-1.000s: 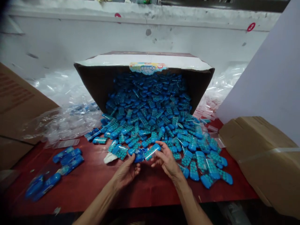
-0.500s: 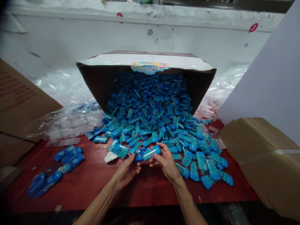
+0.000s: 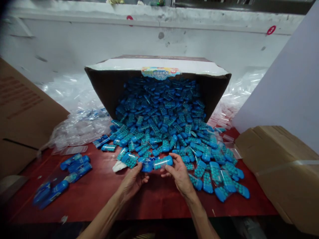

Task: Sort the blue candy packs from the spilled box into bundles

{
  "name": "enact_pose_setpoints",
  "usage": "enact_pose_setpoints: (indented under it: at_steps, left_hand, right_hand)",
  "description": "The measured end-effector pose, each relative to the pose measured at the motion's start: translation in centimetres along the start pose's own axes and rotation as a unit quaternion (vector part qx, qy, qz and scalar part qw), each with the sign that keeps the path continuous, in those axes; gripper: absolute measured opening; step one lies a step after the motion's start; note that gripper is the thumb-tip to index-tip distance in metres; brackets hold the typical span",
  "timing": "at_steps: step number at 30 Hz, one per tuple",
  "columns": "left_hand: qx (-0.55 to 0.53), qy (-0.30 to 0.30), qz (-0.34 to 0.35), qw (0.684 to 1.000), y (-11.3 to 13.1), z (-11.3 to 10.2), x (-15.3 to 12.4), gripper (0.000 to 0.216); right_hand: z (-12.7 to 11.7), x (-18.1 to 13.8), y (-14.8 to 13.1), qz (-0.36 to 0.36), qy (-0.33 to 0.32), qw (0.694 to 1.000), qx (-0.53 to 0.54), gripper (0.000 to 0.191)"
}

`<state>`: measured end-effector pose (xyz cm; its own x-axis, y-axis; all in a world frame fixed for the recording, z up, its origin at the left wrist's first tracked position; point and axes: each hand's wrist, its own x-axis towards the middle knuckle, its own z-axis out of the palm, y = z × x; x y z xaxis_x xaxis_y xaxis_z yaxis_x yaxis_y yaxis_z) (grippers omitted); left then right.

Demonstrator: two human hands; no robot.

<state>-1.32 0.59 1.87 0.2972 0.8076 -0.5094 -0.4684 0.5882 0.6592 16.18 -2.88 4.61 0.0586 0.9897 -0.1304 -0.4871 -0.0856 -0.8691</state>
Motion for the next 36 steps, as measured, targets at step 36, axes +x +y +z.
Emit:
enact_pose_setpoints:
  at_steps: [36]
  left_hand:
    - [0.079,0.015,0.102,0.992,-0.1,0.1,-0.8,0.031]
  right_hand:
    - [0.2,-2.1,0.7,-0.021,0.013,0.998,-0.059,0.04]
